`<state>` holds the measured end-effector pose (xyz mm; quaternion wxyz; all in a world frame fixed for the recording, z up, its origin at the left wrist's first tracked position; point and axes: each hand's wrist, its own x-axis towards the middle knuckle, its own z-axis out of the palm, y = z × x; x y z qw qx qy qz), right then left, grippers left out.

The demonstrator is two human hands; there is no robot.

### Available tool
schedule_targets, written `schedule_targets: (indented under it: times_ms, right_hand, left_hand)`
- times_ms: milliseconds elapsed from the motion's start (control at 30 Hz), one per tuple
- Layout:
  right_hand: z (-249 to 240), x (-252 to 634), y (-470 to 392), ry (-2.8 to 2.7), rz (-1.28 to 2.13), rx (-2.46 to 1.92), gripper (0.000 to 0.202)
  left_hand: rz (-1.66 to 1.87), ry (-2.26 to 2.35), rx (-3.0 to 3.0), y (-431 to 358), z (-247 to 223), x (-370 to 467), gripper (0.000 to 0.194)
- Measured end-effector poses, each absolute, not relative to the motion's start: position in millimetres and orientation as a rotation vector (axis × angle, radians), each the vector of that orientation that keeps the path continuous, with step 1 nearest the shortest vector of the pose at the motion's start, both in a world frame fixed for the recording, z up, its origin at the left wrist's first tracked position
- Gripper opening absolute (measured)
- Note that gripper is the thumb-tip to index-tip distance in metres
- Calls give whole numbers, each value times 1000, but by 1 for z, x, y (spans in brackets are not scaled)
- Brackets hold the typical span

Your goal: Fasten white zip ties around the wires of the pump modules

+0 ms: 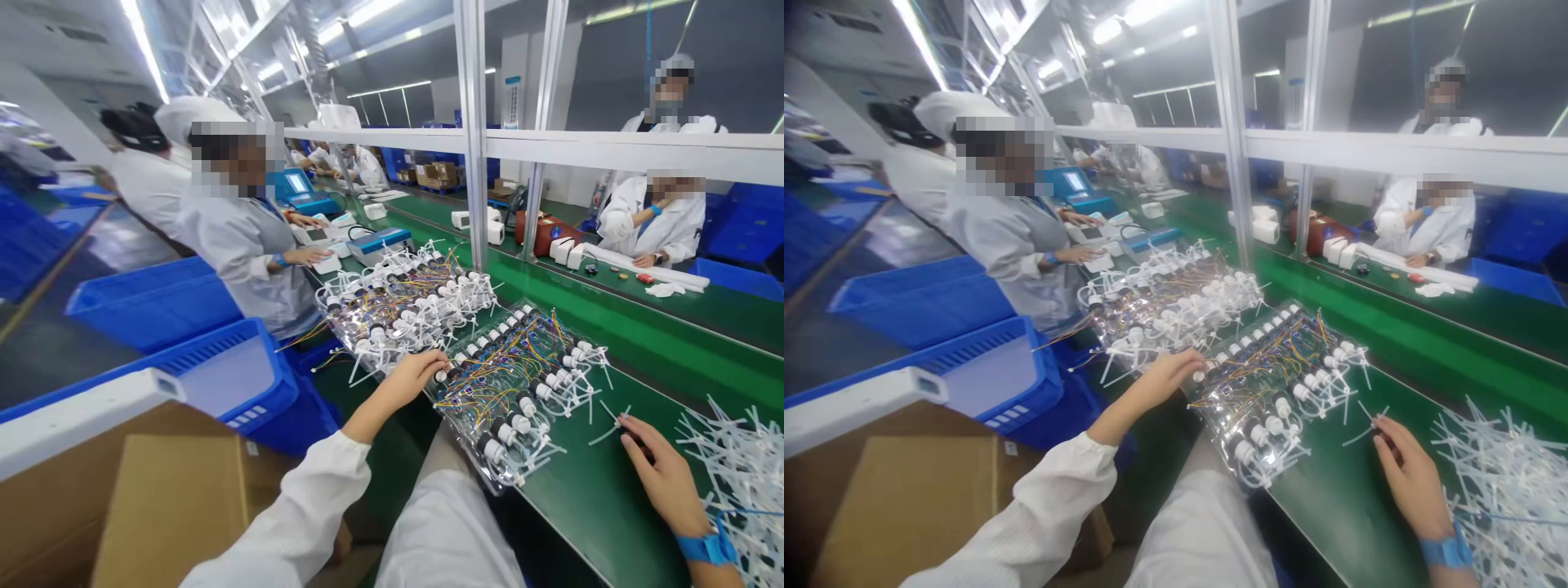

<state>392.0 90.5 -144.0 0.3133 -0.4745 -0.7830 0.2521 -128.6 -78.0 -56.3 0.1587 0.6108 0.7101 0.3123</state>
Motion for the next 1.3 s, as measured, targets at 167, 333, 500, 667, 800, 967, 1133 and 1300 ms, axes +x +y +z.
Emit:
schedule_targets:
  times_ms: [167,333,500,667,800,967,1133,1300]
  right_hand:
    - [-144,391,92,-2061,664,-1246,52]
    - [-140,386,90,-2039,690,-1227,52]
    - [-138,382,88,-2011,718,-1237,51]
    - [-139,381,88,-1994,721,-1235,50]
    - [-141,385,90,-2010,713,-1216,49]
    - [-148,393,94,-2055,688,-1242,51]
    - [-149,395,95,-2099,654,-1229,51]
    - [-145,394,93,-2090,649,-1259,53]
  left_hand:
    - [1075,1964,1691,-69,-46,-121,32]
    - [1002,1878,1739,-58,-48,-126,34]
    - [695,1748,1988,-49,-60,-139,36]
    - [572,1630,2085,-37,-72,-146,27]
    - [771,1615,2043,-27,-77,-146,36]
    - [984,1710,1891,-32,-74,-146,45]
    - [1129,1781,1748,-36,-66,-145,47]
    - [1178,1787,1674,-33,-65,-141,46]
